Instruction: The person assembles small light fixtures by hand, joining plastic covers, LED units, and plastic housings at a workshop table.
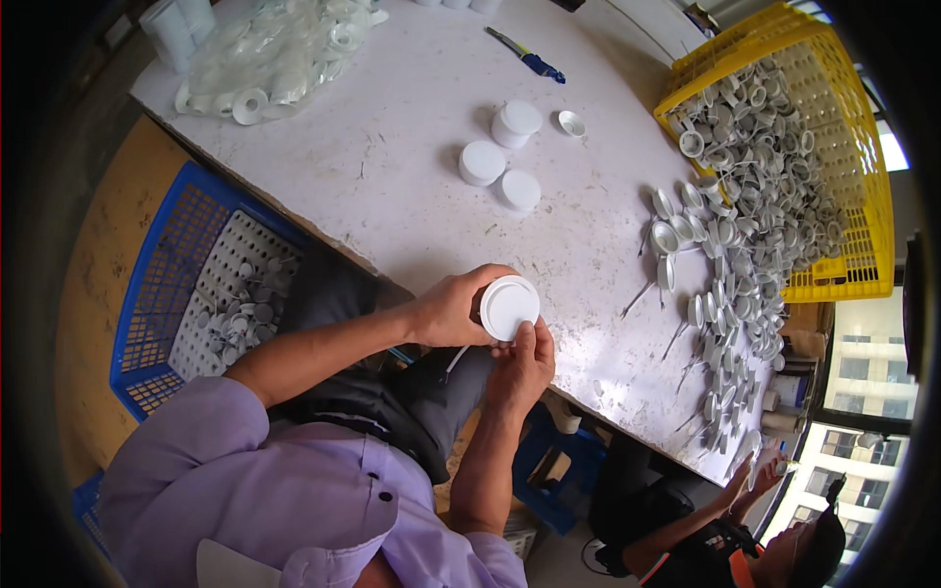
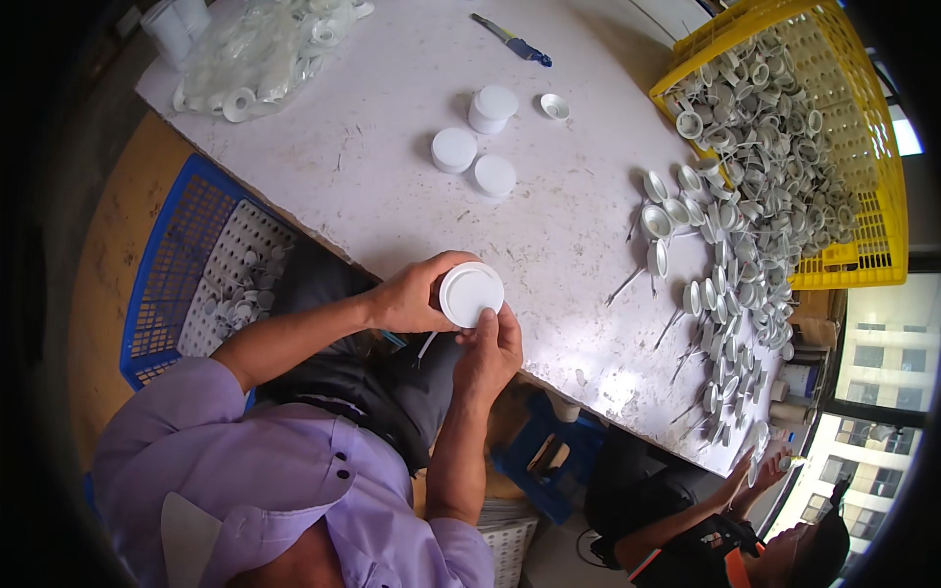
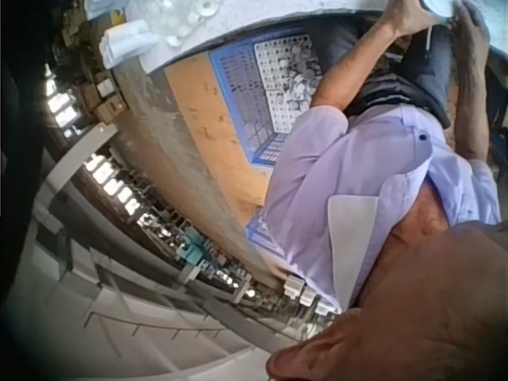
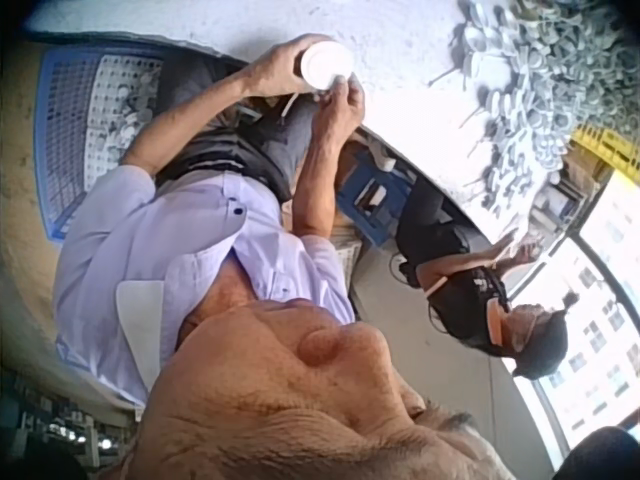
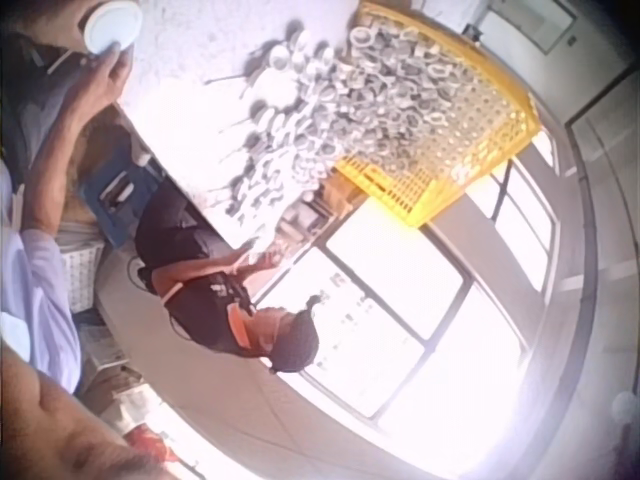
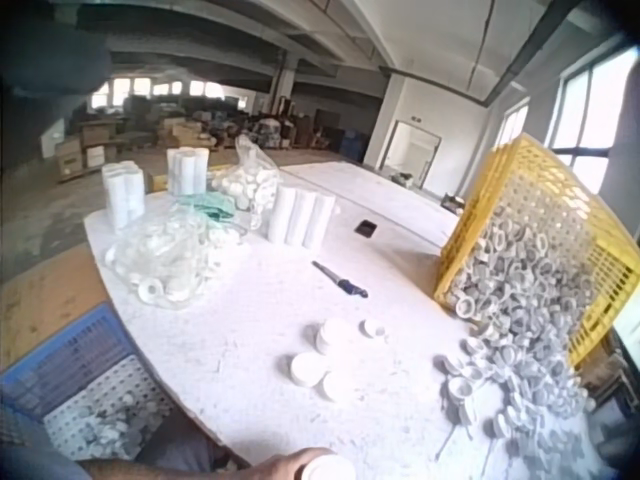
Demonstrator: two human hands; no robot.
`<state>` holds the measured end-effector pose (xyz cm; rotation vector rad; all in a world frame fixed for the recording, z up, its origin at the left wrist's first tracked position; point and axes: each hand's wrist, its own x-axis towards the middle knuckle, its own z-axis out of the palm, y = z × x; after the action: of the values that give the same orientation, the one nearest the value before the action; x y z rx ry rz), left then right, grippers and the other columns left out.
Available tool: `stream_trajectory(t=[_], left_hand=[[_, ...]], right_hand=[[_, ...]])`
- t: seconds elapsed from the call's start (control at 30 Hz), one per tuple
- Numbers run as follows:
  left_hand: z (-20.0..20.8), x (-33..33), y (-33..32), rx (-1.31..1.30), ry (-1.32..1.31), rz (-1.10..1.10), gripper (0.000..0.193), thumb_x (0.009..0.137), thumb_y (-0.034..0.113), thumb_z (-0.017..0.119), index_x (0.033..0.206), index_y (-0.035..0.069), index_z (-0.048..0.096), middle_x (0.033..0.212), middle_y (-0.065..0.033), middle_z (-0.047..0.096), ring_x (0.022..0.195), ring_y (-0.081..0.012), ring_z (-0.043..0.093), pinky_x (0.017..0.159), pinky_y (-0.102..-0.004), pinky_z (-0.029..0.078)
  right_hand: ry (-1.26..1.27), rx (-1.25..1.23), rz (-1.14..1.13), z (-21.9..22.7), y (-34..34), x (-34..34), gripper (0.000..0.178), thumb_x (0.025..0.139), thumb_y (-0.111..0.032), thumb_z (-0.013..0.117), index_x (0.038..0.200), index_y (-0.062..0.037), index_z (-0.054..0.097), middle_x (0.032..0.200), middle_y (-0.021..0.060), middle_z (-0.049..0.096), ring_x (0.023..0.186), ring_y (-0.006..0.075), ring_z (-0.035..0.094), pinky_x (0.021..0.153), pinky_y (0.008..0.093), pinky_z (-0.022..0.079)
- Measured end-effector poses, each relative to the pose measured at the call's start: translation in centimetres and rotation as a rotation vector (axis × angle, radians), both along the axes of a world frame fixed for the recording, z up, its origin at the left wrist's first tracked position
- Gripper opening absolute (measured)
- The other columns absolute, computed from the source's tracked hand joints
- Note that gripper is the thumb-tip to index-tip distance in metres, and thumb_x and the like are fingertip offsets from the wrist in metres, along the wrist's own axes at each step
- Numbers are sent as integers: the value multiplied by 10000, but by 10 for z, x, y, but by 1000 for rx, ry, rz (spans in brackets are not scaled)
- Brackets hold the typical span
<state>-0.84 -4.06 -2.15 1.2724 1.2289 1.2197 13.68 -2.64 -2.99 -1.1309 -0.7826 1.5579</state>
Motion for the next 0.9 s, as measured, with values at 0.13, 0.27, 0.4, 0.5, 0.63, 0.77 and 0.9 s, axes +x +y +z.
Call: stream_trajectory(t=[0.13, 0.27, 0.4, 0.5, 0.63, 0.77, 0.9], left_hand=[[-15, -2, 2, 35, -75, -61, 717, 684, 38, 743, 1289, 7, 360, 1162, -132, 542, 1090, -191, 525, 888, -325, 471], [-16, -2, 1, 8, -370, -114, 672, 733, 48, 687, 1303, -3, 335, 1085, -133, 581, 1010, -207, 571, 881, -315, 471], [-14, 0, 2, -9, -269, -75, 604, 790, 100, 662, 1297, -1, 350, 1078, -138, 584, 978, -205, 581, 863, -323, 478], [-19, 0, 3, 45, -49, -6, 540, 831, 149, 636, 1280, -2, 377, 1072, -150, 591, 966, -207, 589, 842, -325, 483], [-18, 1, 3, 57, -48, 22, 512, 845, 178, 618, 1269, -2, 393, 1062, -163, 597, 973, -214, 591, 832, -331, 483], [-18, 1, 2, 44, -30, 29, 510, 845, 175, 612, 1270, -3, 393, 1061, -171, 596, 969, -226, 596, 829, -337, 483], [-21, 1, 2, 54, -25, 36, 503, 849, 172, 602, 1272, 0, 393, 1061, -173, 597, 963, -230, 598, 825, -338, 485]], right_hand=[[36, -11, -4, -5, 1, -1, 209, 867, -67, 584, 1052, 29, 561, 827, 109, 622, 612, 113, 557, 505, 216, 462], [38, -8, -6, -5, 2, -4, 175, 864, -87, 600, 1009, -2, 553, 798, 77, 603, 606, 107, 551, 498, 212, 457], [38, -19, -22, -9, 3, -7, 146, 852, -90, 622, 965, -32, 550, 750, 47, 585, 576, 97, 538, 471, 203, 457], [32, -16, -20, -10, 3, -7, 141, 851, -92, 624, 956, -35, 548, 742, 47, 583, 554, 94, 532, 462, 198, 461], [42, -9, -5, -14, 2, -4, 197, 845, -100, 635, 987, 3, 546, 831, 95, 613, 588, 100, 552, 471, 198, 472], [33, -9, 1, -11, 2, -7, 197, 842, -103, 639, 979, 5, 546, 815, 87, 609, 581, 95, 547, 468, 195, 472], [29, -21, -11, -12, 4, -9, 167, 840, -87, 638, 971, -26, 555, 765, 56, 596, 537, 91, 527, 435, 200, 464]])
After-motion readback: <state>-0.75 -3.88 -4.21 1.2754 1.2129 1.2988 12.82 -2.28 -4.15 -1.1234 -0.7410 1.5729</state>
